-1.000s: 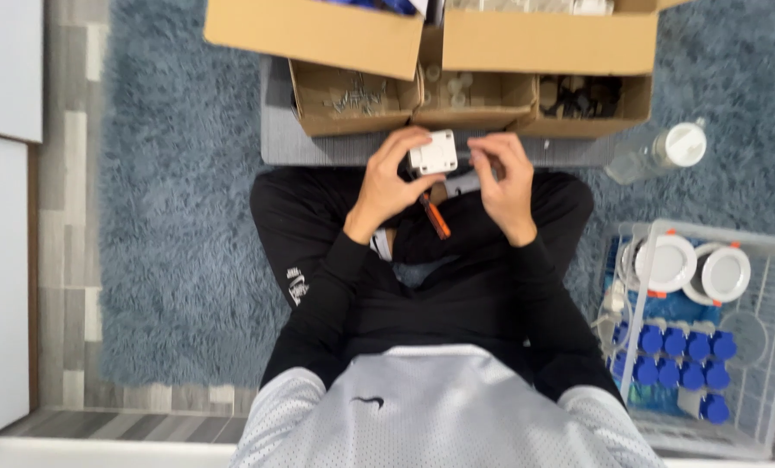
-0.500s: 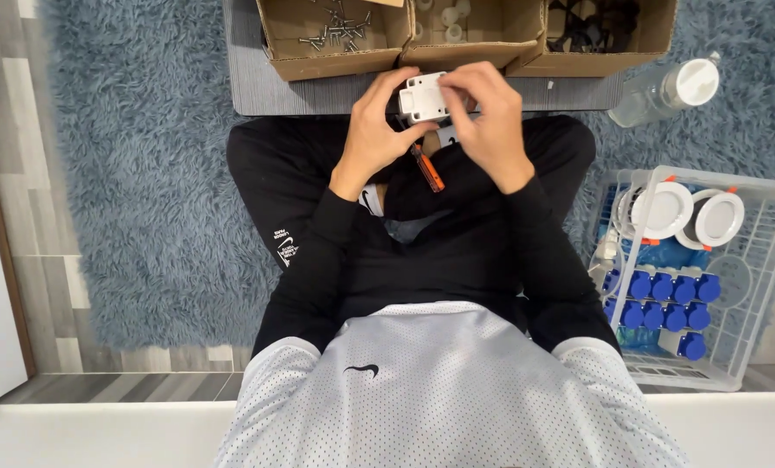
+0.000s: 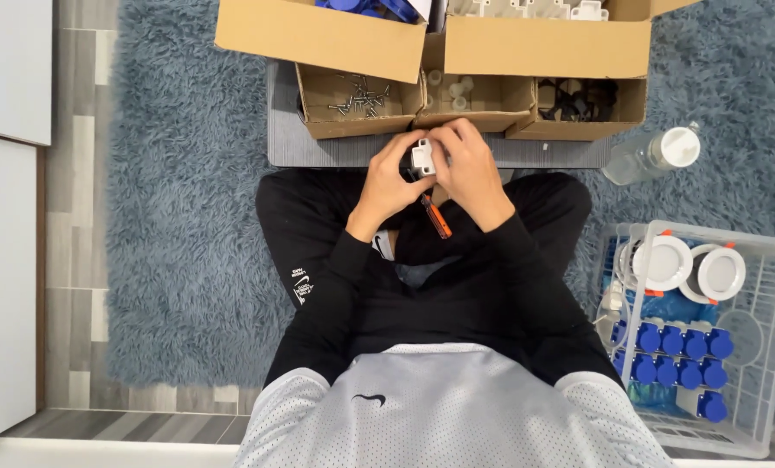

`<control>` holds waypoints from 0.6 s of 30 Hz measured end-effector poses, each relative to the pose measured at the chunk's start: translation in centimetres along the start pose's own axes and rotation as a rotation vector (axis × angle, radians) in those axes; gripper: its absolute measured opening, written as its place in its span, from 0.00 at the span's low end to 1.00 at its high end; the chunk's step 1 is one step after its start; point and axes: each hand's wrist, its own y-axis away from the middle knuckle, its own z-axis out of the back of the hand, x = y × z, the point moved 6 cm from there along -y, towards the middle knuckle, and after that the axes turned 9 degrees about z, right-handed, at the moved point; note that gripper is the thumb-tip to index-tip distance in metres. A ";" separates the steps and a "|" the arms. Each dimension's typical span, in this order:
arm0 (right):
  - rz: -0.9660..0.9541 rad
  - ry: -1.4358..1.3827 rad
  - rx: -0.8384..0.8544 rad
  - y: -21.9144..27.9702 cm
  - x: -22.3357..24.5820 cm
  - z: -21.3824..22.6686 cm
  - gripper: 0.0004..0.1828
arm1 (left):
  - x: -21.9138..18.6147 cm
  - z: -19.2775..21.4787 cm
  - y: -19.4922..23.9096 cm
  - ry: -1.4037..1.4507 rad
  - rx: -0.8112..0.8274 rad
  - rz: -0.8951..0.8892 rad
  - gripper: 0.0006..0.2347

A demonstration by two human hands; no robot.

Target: Assembling electrical components by hand and using a screwdriver while sitting on the floor.

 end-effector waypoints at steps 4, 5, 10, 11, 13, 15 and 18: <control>-0.007 -0.002 0.001 0.2 -0.3 -0.2 0.04 | 0.0 0.0 0.2 -0.007 -0.014 0.004 0.35; -0.007 -0.006 0.009 0.4 -0.4 -0.4 0.04 | -0.3 0.0 0.2 -0.006 -0.015 0.005 0.35; -0.024 -0.008 0.003 0.3 -0.6 -0.5 0.05 | 0.1 -0.1 0.1 0.000 -0.017 0.004 0.35; -0.020 -0.009 0.011 0.4 -0.5 -0.5 0.05 | 0.0 -0.1 0.2 0.003 -0.012 0.007 0.35; -0.022 -0.001 0.008 0.3 -0.6 -0.7 0.05 | 0.0 -0.1 0.1 0.002 -0.013 0.012 0.35; -0.022 0.008 0.005 0.3 -0.6 -0.6 0.05 | 0.0 0.0 0.1 0.000 -0.014 0.014 0.34; -0.021 -0.009 0.010 0.3 -0.5 -0.5 0.06 | -0.4 0.2 0.0 0.013 -0.007 -0.007 0.34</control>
